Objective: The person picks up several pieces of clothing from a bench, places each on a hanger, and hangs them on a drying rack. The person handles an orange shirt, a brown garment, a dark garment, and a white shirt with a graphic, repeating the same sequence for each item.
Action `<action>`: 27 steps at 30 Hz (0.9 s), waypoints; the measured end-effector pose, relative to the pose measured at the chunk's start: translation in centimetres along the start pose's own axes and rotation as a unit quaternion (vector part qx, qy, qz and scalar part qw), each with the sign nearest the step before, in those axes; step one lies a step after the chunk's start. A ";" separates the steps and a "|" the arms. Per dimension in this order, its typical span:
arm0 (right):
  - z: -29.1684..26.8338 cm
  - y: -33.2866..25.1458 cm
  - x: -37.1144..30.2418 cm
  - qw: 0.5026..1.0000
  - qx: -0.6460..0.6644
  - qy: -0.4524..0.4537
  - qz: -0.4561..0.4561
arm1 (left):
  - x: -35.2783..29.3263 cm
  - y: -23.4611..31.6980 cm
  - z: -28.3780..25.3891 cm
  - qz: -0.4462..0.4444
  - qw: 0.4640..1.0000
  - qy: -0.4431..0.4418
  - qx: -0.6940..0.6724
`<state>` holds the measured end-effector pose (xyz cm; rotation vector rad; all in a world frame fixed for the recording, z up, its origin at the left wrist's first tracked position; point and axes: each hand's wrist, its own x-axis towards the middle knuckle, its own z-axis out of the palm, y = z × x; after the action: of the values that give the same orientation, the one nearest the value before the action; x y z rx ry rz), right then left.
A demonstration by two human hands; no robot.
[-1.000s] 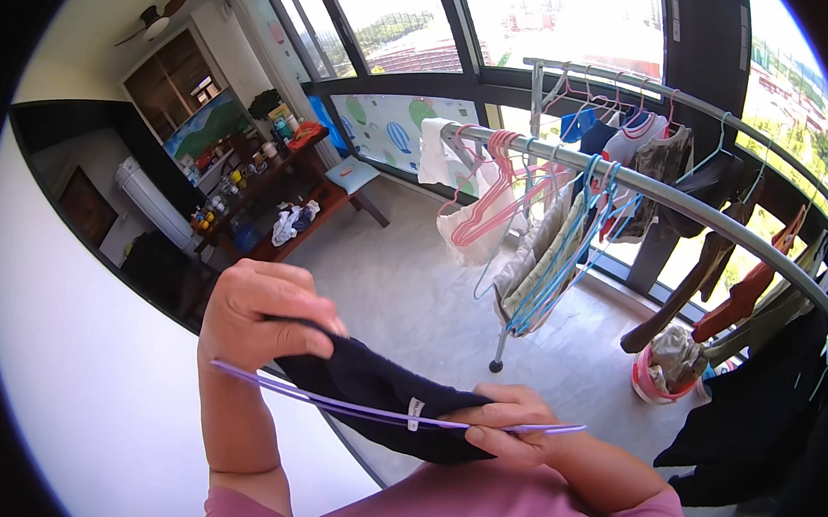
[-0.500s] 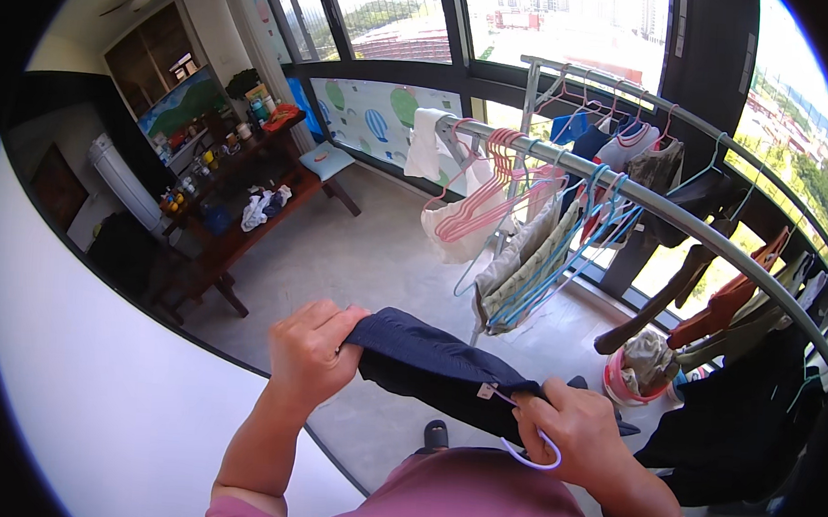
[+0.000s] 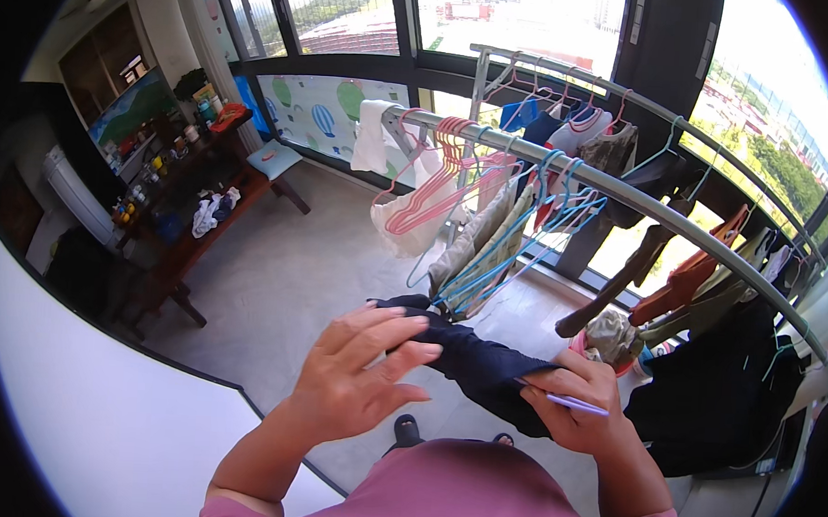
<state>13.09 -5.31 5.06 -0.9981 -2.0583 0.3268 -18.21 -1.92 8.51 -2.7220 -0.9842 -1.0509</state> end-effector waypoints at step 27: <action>-1.8 4.2 -10.3 0.969 -0.069 0.147 0.186 | -0.9 -2.2 7.4 -0.042 0.995 0.071 -0.063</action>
<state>20.43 -10.44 -1.73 -1.4316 -1.6386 0.2120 -15.76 1.37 1.92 -2.6761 -1.0506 -1.3452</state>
